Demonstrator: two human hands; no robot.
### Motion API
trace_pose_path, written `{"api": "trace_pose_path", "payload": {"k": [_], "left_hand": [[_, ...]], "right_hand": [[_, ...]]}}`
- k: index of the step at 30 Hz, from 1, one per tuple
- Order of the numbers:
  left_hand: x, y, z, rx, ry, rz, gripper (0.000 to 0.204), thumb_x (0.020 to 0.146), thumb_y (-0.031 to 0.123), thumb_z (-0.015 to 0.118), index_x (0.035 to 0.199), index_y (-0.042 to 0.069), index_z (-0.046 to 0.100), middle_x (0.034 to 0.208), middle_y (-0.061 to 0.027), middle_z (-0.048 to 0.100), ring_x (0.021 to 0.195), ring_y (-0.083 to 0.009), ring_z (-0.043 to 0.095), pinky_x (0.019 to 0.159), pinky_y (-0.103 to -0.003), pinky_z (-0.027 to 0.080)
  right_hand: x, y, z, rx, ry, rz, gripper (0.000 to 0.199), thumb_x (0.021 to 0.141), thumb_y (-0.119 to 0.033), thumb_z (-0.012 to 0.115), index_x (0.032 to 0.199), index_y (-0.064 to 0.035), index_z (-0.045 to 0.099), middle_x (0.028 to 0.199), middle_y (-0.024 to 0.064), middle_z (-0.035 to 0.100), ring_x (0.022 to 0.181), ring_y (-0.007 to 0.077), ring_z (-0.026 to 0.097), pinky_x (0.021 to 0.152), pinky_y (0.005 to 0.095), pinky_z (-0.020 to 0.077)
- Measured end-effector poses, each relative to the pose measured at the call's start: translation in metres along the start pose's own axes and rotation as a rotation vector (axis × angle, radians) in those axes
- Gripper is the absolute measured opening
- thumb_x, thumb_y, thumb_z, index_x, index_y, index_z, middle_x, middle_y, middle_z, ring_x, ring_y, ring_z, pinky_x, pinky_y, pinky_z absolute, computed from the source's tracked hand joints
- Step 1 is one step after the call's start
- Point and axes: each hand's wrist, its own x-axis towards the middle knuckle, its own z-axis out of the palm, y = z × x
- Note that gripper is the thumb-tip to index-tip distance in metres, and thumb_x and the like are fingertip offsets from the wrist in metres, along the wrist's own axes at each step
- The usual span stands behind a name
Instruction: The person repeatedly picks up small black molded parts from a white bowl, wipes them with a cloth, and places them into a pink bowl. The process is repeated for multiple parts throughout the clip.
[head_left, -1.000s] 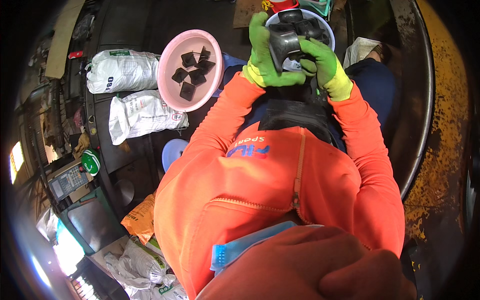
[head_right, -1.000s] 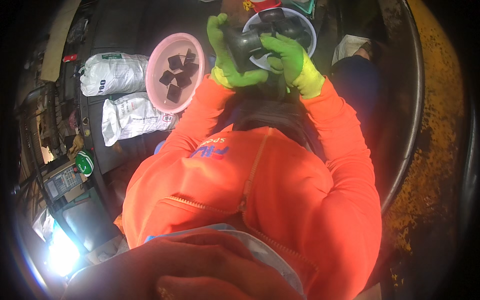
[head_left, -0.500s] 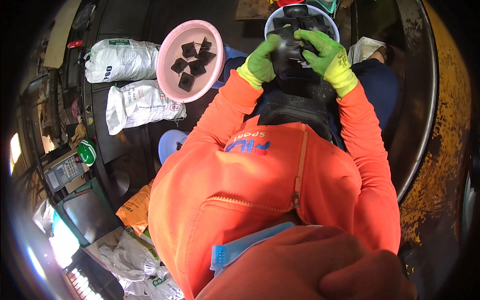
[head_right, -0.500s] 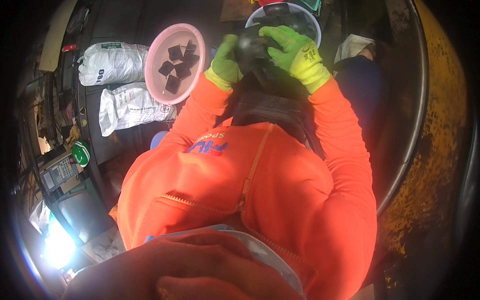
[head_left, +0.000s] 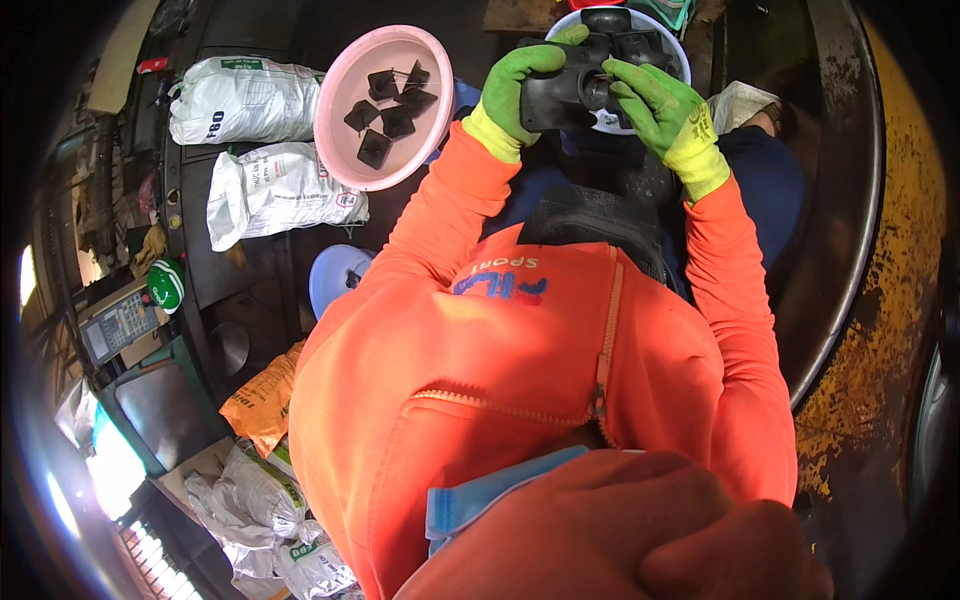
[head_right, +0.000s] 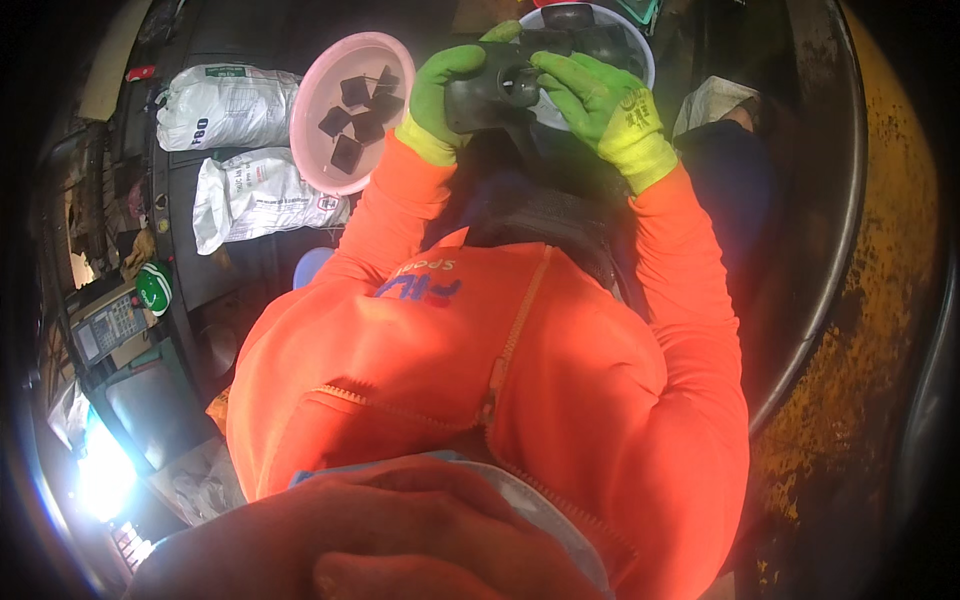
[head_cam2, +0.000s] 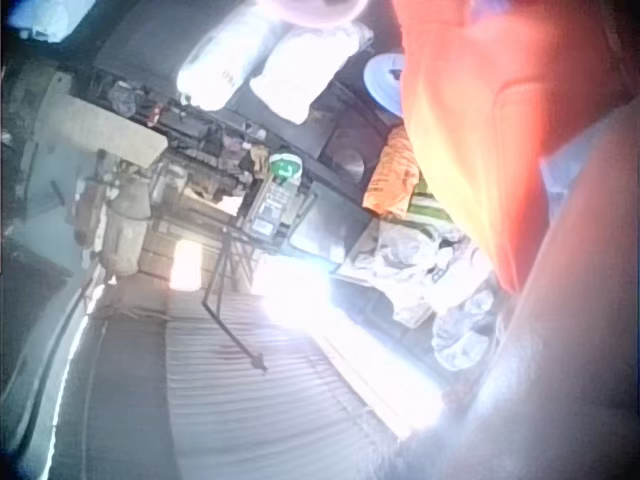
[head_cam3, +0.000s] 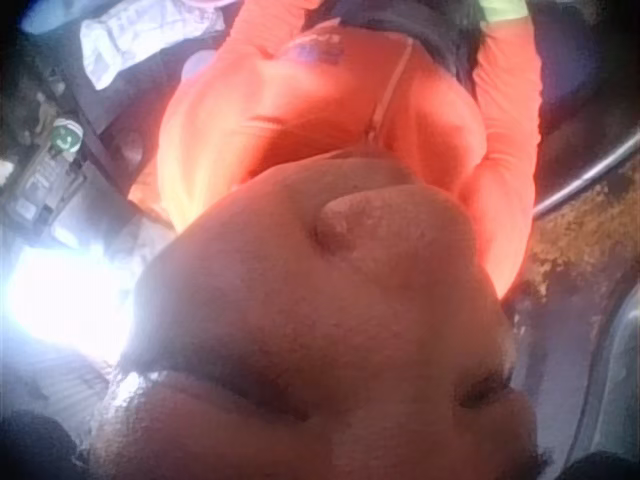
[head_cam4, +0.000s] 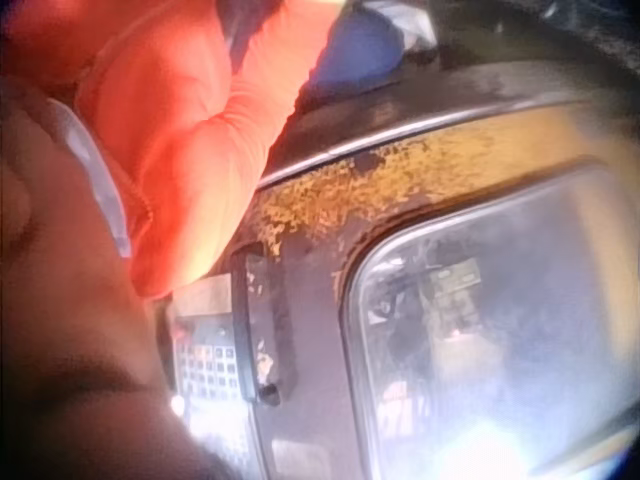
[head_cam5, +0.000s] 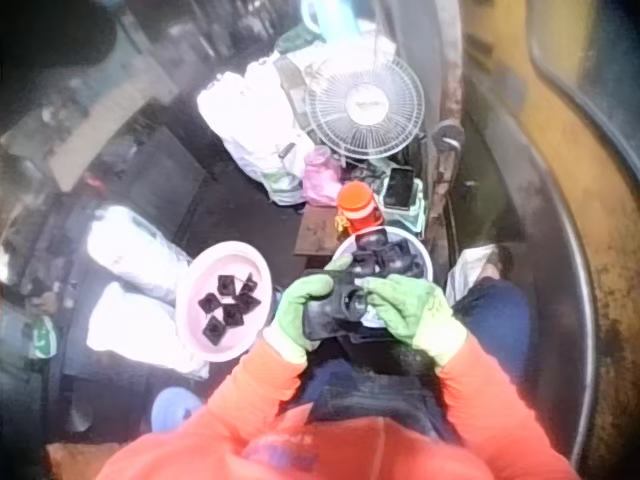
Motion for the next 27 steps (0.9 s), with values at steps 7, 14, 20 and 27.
{"api": "trace_pose_path", "payload": {"k": [7, 14, 20, 27], "left_hand": [[-0.006, 0.007, -0.001, 0.016, -0.032, 0.064, 0.06, 0.078, 0.011, 0.047, 0.135, -0.006, 0.04, 0.118, -0.0224, 0.059, 0.104, -0.0323, 0.06, 0.094, -0.042, 0.048], [-0.007, 0.014, 0.012, 0.061, -0.129, 0.211, 0.061, 0.077, 0.004, 0.05, 0.138, 0.0, 0.042, 0.109, -0.0162, 0.061, 0.099, -0.0268, 0.062, 0.093, -0.036, 0.05], [-0.007, 0.011, 0.026, 0.219, -0.11, 0.387, 0.082, 0.069, 0.01, 0.075, 0.141, 0.002, 0.038, 0.128, -0.0113, 0.048, 0.111, -0.0223, 0.052, 0.095, -0.033, 0.043], [0.008, 0.0, 0.018, 0.611, -0.124, 0.765, 0.082, 0.075, 0.02, 0.075, 0.143, 0.001, 0.034, 0.13, -0.0129, 0.047, 0.115, -0.023, 0.049, 0.097, -0.035, 0.042]], "right_hand": [[0.0, -0.004, 0.003, 0.181, -0.008, 0.087, 0.03, 0.089, -0.015, 0.06, 0.118, -0.0065, 0.061, 0.101, 0.0096, 0.068, 0.094, 0.0271, 0.065, 0.078, 0.0339, 0.0523], [-0.004, -0.005, 0.013, 0.343, -0.06, 0.273, 0.031, 0.092, -0.018, 0.057, 0.117, -0.0012, 0.06, 0.105, 0.015, 0.067, 0.098, 0.0271, 0.065, 0.083, 0.0334, 0.0505], [-0.007, -0.017, 0.021, 0.599, 0.041, 0.345, 0.031, 0.096, -0.017, 0.056, 0.121, 0.002, 0.058, 0.095, 0.0031, 0.065, 0.082, 0.0078, 0.058, 0.072, 0.0215, 0.0465], [-0.009, -0.041, 0.008, 1.167, -0.082, 0.706, 0.029, 0.097, -0.025, 0.051, 0.111, -0.0023, 0.061, 0.074, -0.0054, 0.051, 0.059, 0.0015, 0.039, 0.05, 0.0196, 0.0315]]}}
